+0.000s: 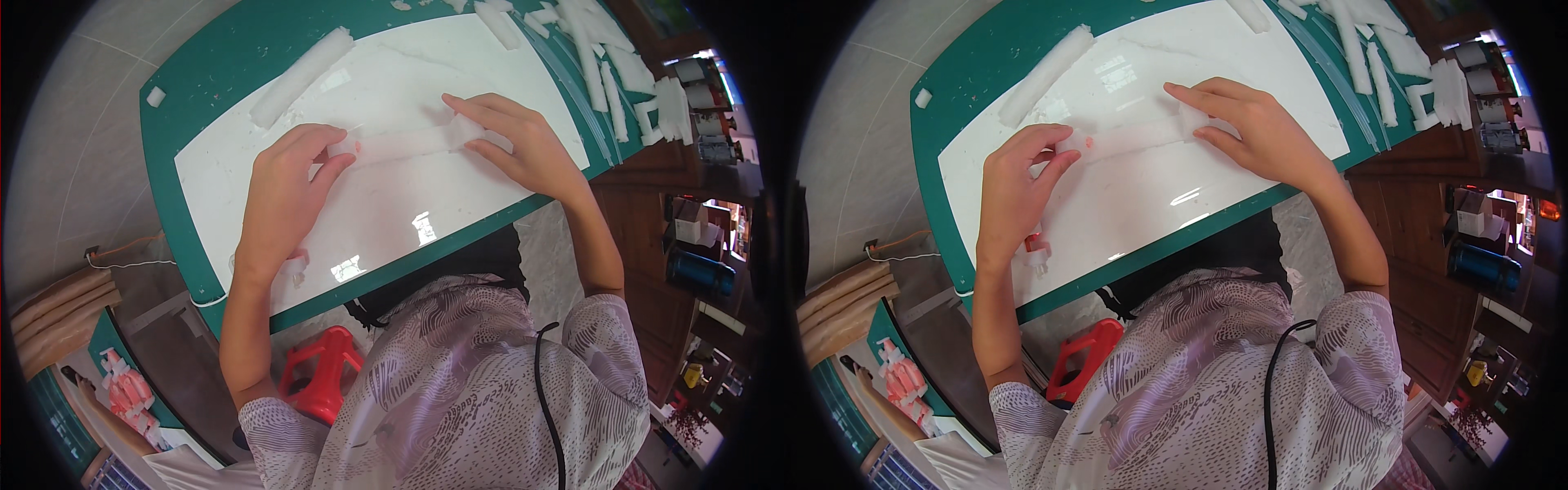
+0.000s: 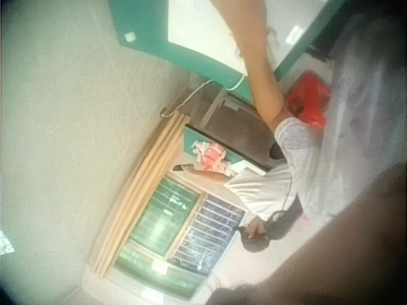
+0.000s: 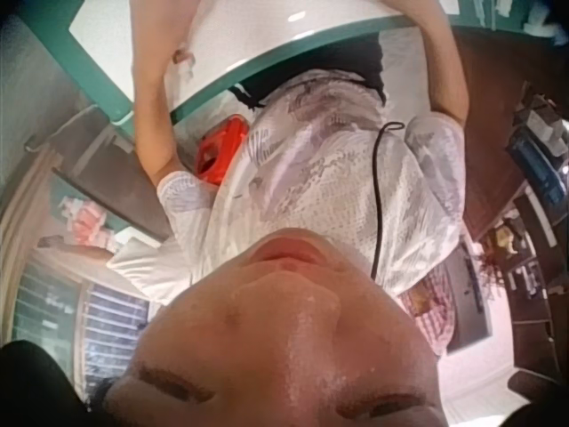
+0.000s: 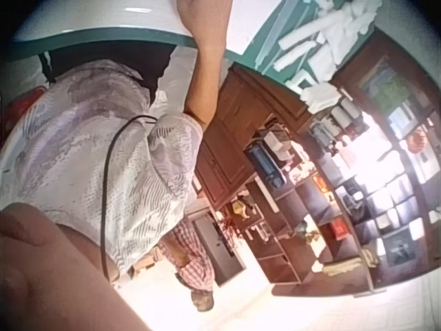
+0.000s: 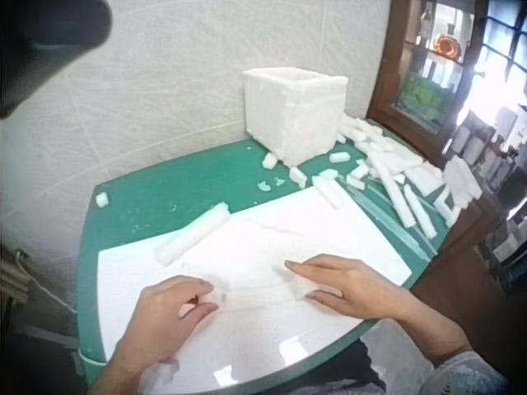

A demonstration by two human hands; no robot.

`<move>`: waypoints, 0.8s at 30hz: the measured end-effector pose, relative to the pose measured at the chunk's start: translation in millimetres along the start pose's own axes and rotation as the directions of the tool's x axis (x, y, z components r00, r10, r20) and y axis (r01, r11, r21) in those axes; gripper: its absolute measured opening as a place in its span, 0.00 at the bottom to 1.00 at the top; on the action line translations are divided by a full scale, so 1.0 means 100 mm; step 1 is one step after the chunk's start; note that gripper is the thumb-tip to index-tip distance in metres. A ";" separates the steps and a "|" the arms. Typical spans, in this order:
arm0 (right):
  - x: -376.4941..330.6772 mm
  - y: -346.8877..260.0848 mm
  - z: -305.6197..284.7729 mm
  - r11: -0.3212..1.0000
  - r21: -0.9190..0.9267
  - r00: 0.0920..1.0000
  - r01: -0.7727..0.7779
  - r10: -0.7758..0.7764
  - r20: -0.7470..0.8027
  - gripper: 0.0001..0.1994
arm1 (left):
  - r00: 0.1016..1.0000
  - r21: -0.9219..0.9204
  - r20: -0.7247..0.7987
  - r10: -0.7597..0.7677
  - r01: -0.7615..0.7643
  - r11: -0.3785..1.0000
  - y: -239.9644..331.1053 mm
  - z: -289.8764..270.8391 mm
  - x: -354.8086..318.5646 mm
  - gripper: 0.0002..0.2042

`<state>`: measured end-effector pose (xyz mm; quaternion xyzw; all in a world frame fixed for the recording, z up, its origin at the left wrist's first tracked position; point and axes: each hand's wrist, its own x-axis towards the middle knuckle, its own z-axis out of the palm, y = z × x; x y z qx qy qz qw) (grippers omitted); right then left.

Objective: Applying hot glue to foam pieces to assemble a component.

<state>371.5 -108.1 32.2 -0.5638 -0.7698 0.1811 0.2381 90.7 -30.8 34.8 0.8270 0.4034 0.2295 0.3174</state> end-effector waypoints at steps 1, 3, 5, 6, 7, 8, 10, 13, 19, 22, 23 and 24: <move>0.00 0.00 0.00 1.000 -0.003 1.000 0.006 -0.006 0.001 0.29 | 1.000 0.002 0.001 -0.002 0.002 1.000 0.00 0.00 0.00 0.11; 0.01 0.00 0.01 1.000 0.004 1.000 0.019 -0.019 0.002 0.29 | 0.999 -0.017 -0.005 -0.035 0.035 0.999 0.01 -0.02 -0.01 0.11; 0.00 0.00 0.01 0.999 -0.013 0.999 0.041 -0.042 -0.004 0.29 | 1.000 -0.044 -0.017 -0.015 0.014 0.999 -0.02 0.00 -0.01 0.10; 0.00 0.01 0.01 0.999 -0.005 0.999 0.047 -0.047 -0.004 0.29 | 1.000 -0.078 -0.028 0.011 -0.013 0.997 -0.03 0.00 -0.01 0.10; 0.00 0.01 0.01 0.999 -0.011 0.999 0.042 -0.043 -0.003 0.29 | 1.000 -0.070 -0.030 0.004 -0.006 0.998 -0.04 -0.02 0.00 0.10; 0.00 0.02 0.01 0.999 -0.019 0.999 0.037 -0.037 0.000 0.30 | 1.000 -0.085 -0.015 -0.021 0.020 0.996 -0.03 -0.04 0.01 0.10; 0.00 0.03 0.02 0.999 -0.024 0.999 0.047 -0.047 -0.001 0.28 | 0.999 -0.095 -0.001 -0.052 0.052 0.994 -0.04 -0.06 0.02 0.09; 0.00 0.04 0.03 0.997 -0.044 0.998 0.055 -0.056 -0.004 0.27 | 0.999 -0.107 0.012 -0.039 0.041 0.993 -0.08 -0.05 0.04 0.10; 0.00 0.04 0.04 0.998 -0.017 0.998 0.055 -0.055 -0.007 0.30 | 0.988 -0.135 0.092 -0.127 0.139 0.981 -0.06 -0.08 0.06 0.10; -0.01 0.06 0.06 0.997 -0.019 0.997 0.078 -0.079 -0.024 0.29 | 0.985 -0.144 0.106 -0.136 0.150 0.978 -0.07 -0.07 0.07 0.10; -0.02 0.07 0.05 0.996 -0.017 0.996 0.083 -0.084 -0.027 0.29 | 0.987 -0.143 0.095 -0.129 0.141 0.980 -0.08 -0.05 0.08 0.10; -0.02 0.07 0.06 0.997 -0.019 0.996 0.079 -0.080 -0.029 0.29 | 0.989 -0.142 0.084 -0.122 0.133 0.981 -0.08 -0.04 0.08 0.09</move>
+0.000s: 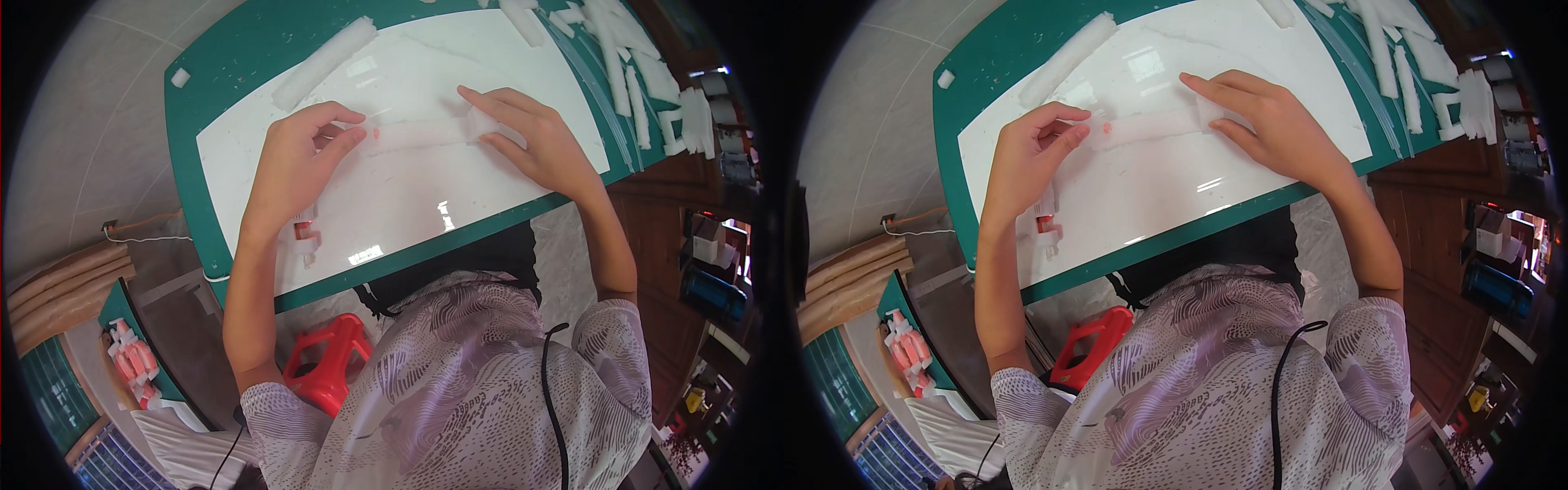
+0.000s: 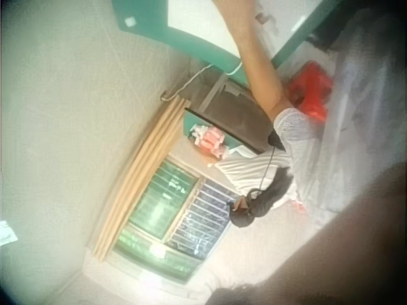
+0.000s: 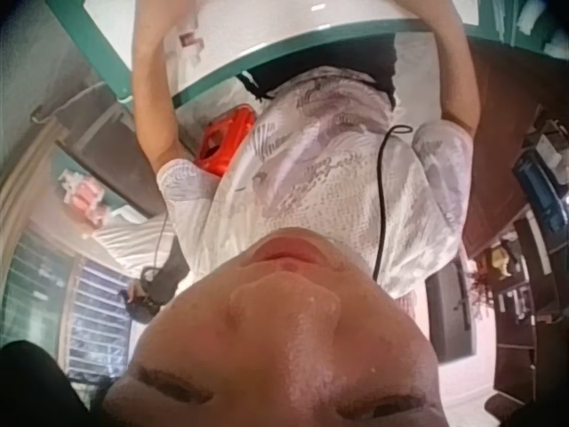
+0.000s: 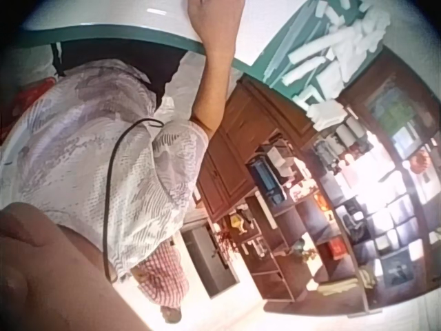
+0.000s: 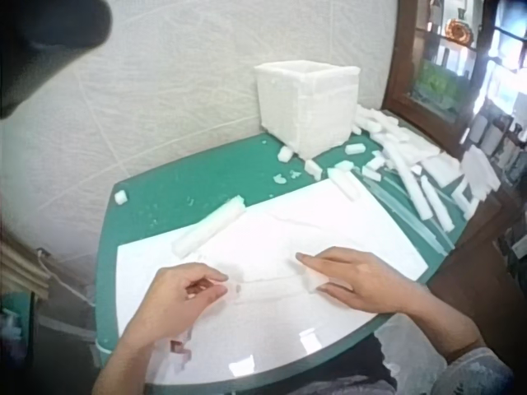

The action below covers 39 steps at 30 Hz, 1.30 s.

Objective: Applying hot glue to foam pieces to assemble a component.

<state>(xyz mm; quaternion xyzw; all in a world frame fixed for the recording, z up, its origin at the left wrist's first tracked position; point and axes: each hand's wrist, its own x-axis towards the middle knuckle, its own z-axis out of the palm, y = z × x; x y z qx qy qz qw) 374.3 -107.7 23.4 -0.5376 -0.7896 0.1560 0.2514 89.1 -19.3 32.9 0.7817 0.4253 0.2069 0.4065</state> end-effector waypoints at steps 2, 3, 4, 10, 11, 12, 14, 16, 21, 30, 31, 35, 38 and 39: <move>0.01 0.00 0.01 1.000 -0.011 1.000 0.011 -0.012 -0.002 0.29 | 1.000 -0.004 -0.003 -0.008 0.008 1.000 0.01 0.00 -0.01 0.09; 0.01 -0.01 0.01 1.000 -0.011 1.000 0.010 -0.010 -0.004 0.29 | 1.000 -0.007 -0.010 -0.020 0.020 1.000 0.02 -0.01 -0.02 0.09; 0.02 -0.01 0.00 1.000 -0.015 1.000 -0.002 0.002 0.018 0.28 | 1.000 -0.007 -0.008 -0.020 0.020 1.000 0.02 -0.01 -0.02 0.09; 0.02 0.00 -0.01 1.000 -0.028 0.999 -0.007 0.008 0.036 0.27 | 0.999 -0.006 -0.014 -0.032 0.032 0.999 0.00 0.02 0.00 0.10; 0.02 0.01 -0.01 1.000 -0.020 1.000 -0.006 0.006 0.031 0.27 | 0.999 -0.002 -0.011 -0.043 0.043 0.999 0.01 0.02 0.00 0.09; 0.01 0.01 0.00 1.000 -0.020 1.000 -0.006 0.007 0.031 0.27 | 0.999 0.002 -0.009 -0.054 0.054 0.999 0.01 0.03 0.00 0.08; 0.00 0.03 0.01 1.000 -0.009 1.000 0.003 -0.003 0.011 0.27 | 0.999 0.001 -0.011 -0.051 0.052 0.999 0.01 0.03 0.01 0.09; 0.01 0.03 0.01 1.000 -0.015 1.000 0.003 -0.003 0.012 0.27 | 0.999 0.000 -0.013 -0.049 0.049 0.999 0.01 0.03 0.01 0.10; 0.00 0.03 0.03 1.000 0.011 1.000 -0.005 0.005 0.004 0.28 | 0.999 0.015 -0.024 -0.040 0.041 0.999 0.01 0.04 0.01 0.10; -0.04 0.04 0.05 1.000 0.012 1.000 -0.013 0.013 -0.021 0.29 | 0.999 0.001 -0.028 -0.042 0.042 0.999 0.02 0.06 0.00 0.10; -0.05 0.04 0.05 1.000 0.011 1.000 -0.015 0.015 -0.017 0.29 | 0.999 0.001 -0.029 -0.041 0.041 0.999 0.02 0.06 -0.01 0.10; -0.06 0.03 0.05 0.999 0.018 1.000 -0.026 0.026 -0.008 0.29 | 0.999 0.013 -0.036 -0.017 0.017 1.000 0.01 0.07 -0.03 0.09; -0.06 0.04 0.08 1.000 0.004 1.000 -0.009 0.009 -0.014 0.29 | 0.999 0.008 -0.036 -0.033 0.033 0.999 0.02 0.08 -0.03 0.09; -0.05 0.05 0.09 1.000 0.007 1.000 -0.010 0.010 -0.013 0.29 | 0.998 0.003 -0.036 -0.049 0.049 0.999 0.01 0.08 -0.03 0.09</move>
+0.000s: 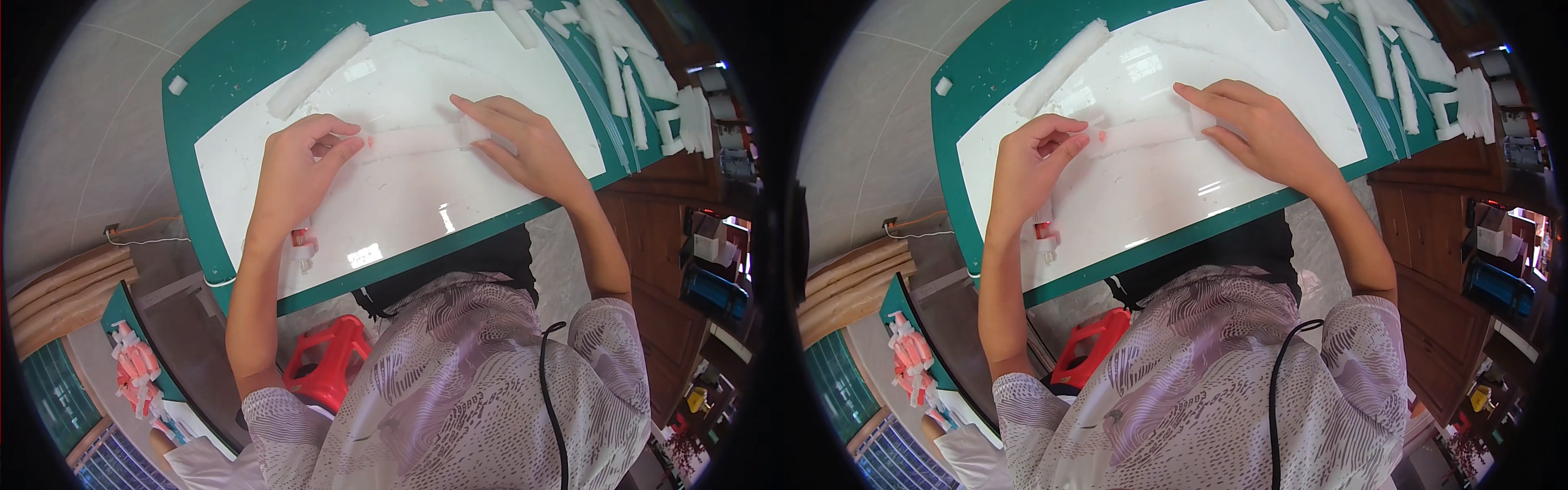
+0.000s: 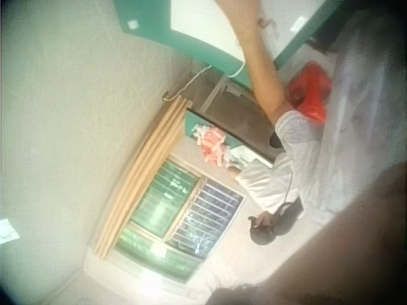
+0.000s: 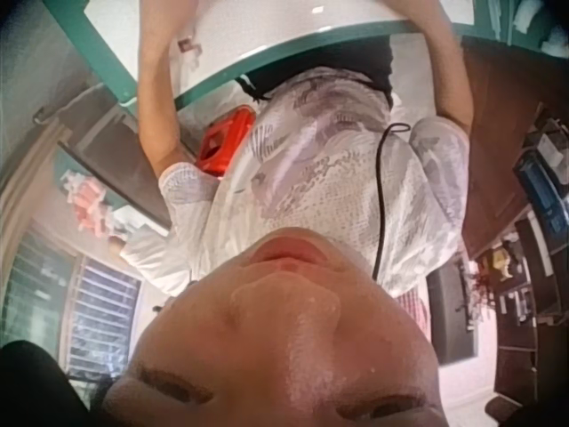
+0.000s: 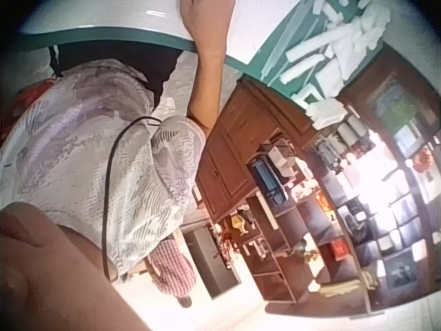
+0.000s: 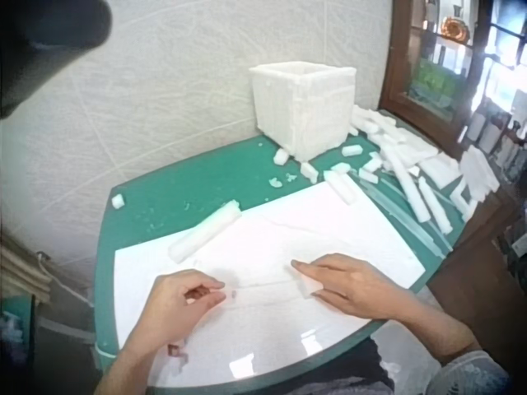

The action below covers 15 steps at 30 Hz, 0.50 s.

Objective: Applying hot glue to foam pieces to assemble a component.

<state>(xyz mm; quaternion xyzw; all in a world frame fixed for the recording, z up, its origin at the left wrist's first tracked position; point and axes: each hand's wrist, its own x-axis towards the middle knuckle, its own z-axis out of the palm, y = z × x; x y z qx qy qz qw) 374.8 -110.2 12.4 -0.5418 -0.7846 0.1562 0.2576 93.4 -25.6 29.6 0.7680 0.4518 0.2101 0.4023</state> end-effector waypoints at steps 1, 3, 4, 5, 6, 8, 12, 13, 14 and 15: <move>0.01 0.01 0.02 1.000 0.012 1.000 -0.004 0.004 0.004 0.29 | 1.000 0.002 0.001 -0.004 0.004 1.000 -0.02 0.00 0.00 0.09; 0.00 -0.01 -0.05 1.000 0.002 1.000 -0.009 0.009 -0.002 0.29 | 1.000 0.011 0.001 0.025 -0.025 1.000 0.02 -0.01 0.02 0.09; -0.01 -0.02 -0.08 1.000 -0.018 1.000 0.002 -0.002 -0.017 0.29 | 0.999 0.009 0.001 0.035 -0.035 0.999 0.04 0.00 0.02 0.09; -0.01 -0.01 -0.06 1.000 -0.027 0.999 0.015 -0.015 -0.028 0.30 | 0.999 0.002 -0.002 0.032 -0.032 0.999 0.04 0.00 0.03 0.09; 0.00 0.00 -0.06 1.000 -0.026 0.999 0.017 -0.018 -0.029 0.30 | 1.000 -0.006 -0.006 0.031 -0.031 1.000 0.04 0.00 0.04 0.09; 0.02 0.01 -0.06 1.000 0.000 1.000 0.014 -0.014 -0.006 0.30 | 0.999 -0.003 -0.005 0.035 -0.035 0.999 0.02 0.00 0.04 0.08; 0.02 -0.01 -0.06 1.000 -0.003 0.999 0.029 -0.029 -0.023 0.27 | 0.999 -0.012 -0.003 0.039 -0.039 0.999 0.02 0.01 0.03 0.07; 0.02 -0.01 -0.07 1.000 0.004 1.000 0.024 -0.024 -0.010 0.27 | 0.999 -0.010 -0.008 0.049 -0.049 0.999 0.01 0.01 0.03 0.07; 0.00 -0.02 -0.07 1.000 0.013 1.000 0.018 -0.018 0.003 0.27 | 0.999 -0.004 -0.008 0.047 -0.047 0.999 0.01 0.02 0.02 0.08; 0.00 -0.03 -0.07 1.000 0.006 1.000 0.030 -0.030 0.000 0.27 | 0.999 0.002 -0.007 0.046 -0.046 0.999 0.01 0.02 0.01 0.08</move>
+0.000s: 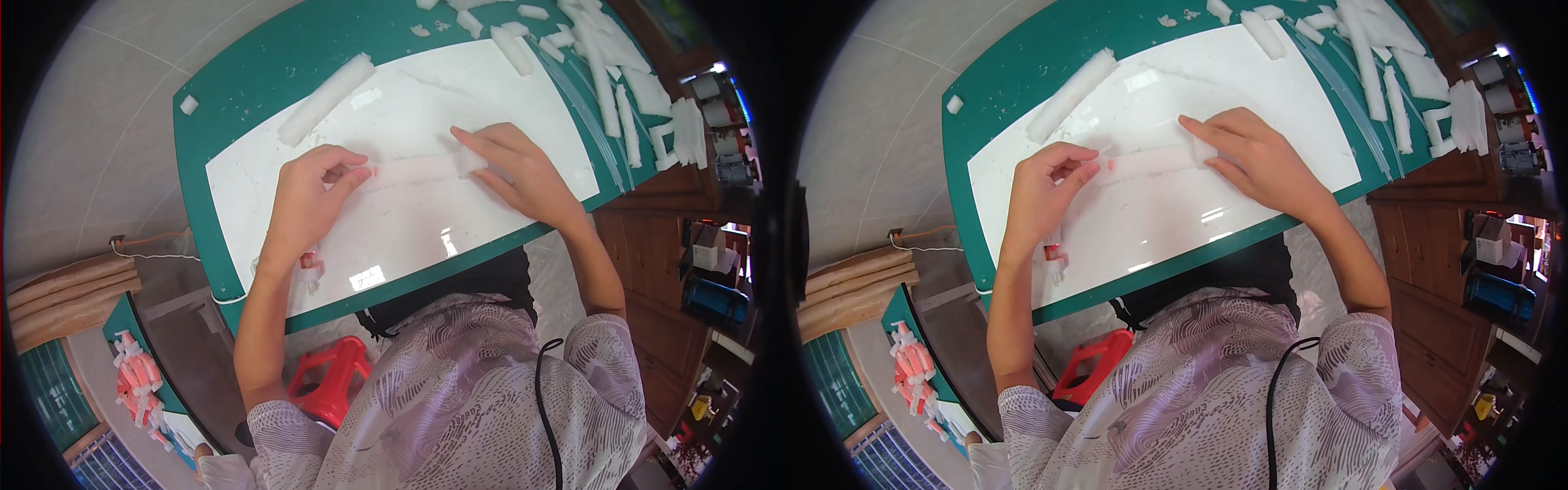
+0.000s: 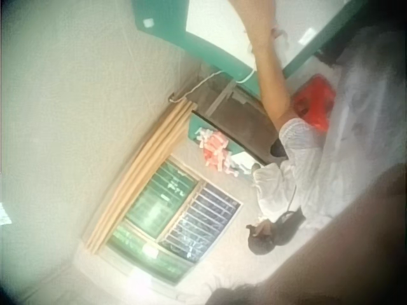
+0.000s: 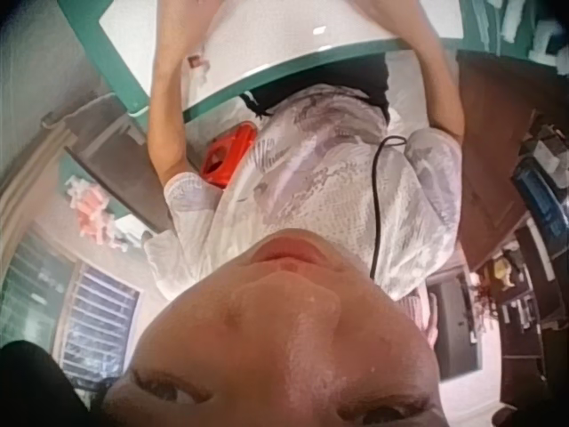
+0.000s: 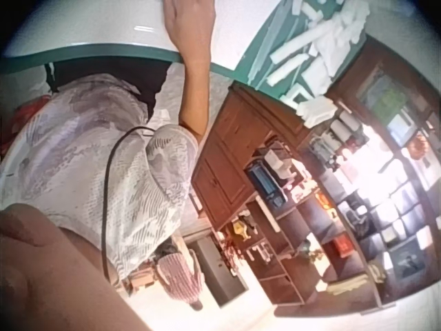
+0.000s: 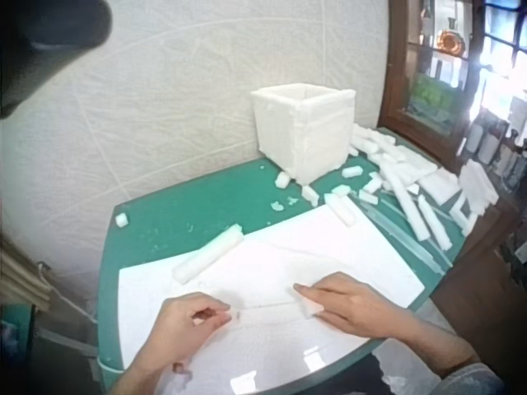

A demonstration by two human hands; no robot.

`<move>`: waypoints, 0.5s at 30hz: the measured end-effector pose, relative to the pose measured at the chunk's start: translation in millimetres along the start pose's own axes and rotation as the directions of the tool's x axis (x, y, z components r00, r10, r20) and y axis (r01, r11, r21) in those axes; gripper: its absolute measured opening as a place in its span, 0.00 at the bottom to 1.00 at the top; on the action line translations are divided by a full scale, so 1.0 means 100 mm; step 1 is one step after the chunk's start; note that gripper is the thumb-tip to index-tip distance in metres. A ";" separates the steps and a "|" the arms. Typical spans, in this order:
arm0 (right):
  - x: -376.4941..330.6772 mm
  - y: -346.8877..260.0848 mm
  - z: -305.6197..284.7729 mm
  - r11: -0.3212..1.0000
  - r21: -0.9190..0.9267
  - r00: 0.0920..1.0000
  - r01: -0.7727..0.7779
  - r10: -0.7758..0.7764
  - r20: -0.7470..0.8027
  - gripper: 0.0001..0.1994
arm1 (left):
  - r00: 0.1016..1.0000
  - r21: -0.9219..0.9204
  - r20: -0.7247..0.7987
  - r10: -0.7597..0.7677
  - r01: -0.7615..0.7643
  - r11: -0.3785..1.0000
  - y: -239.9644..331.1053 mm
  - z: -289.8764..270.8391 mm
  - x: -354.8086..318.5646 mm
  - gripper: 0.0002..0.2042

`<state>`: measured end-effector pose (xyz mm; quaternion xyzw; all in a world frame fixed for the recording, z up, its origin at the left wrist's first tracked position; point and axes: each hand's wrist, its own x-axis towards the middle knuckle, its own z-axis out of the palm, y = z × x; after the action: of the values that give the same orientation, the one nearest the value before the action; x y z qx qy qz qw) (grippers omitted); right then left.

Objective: Applying hot glue to foam pieces to assemble a component.

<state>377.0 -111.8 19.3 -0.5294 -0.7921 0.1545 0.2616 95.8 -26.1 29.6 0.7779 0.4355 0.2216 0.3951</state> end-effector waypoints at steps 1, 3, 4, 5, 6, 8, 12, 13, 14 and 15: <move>0.00 0.00 -0.01 1.000 -0.008 1.000 0.004 -0.004 -0.007 0.27 | 1.000 0.001 -0.005 0.011 -0.011 1.000 0.02 0.00 0.00 0.08; 0.01 0.00 -0.01 1.000 0.007 1.000 0.021 -0.021 -0.009 0.27 | 1.000 -0.005 -0.012 0.002 -0.002 1.000 0.04 -0.01 -0.01 0.09; 0.01 0.00 0.00 1.000 -0.003 1.000 0.022 -0.023 -0.017 0.27 | 1.000 -0.004 -0.014 0.015 -0.015 1.000 0.05 -0.01 -0.02 0.09; 0.01 0.01 0.01 0.999 0.021 0.999 0.033 -0.033 -0.014 0.27 | 1.000 -0.013 -0.010 0.000 -0.001 1.000 0.04 0.00 -0.03 0.08; 0.01 0.02 0.02 0.998 0.044 0.999 0.043 -0.043 -0.011 0.28 | 1.000 -0.021 -0.006 -0.014 0.014 1.000 0.03 0.00 -0.03 0.07; 0.01 0.05 0.00 0.998 0.025 0.999 0.050 -0.050 -0.016 0.28 | 1.000 -0.027 -0.005 -0.012 0.012 1.000 0.04 0.01 -0.01 0.07; 0.00 0.04 -0.05 0.999 -0.008 0.999 0.037 -0.037 -0.018 0.29 | 1.000 -0.072 -0.009 0.018 -0.018 0.997 0.06 0.02 0.04 0.08; -0.01 0.04 -0.03 0.999 -0.025 0.999 0.028 -0.028 -0.027 0.29 | 0.999 -0.079 -0.003 0.037 -0.037 0.996 0.06 0.01 0.03 0.08; -0.01 0.06 0.00 0.999 -0.001 0.999 0.042 -0.042 -0.033 0.29 | 0.999 -0.039 -0.015 0.038 -0.039 0.998 0.06 0.00 0.00 0.07; -0.02 0.10 0.02 0.998 0.015 0.998 0.054 -0.053 -0.040 0.29 | 0.999 -0.004 -0.027 0.048 -0.048 0.999 0.05 0.00 0.01 0.07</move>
<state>383.9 -109.4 12.5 -0.5090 -0.7993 0.1432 0.2854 98.9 -27.1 33.7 0.7841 0.4216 0.2424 0.3856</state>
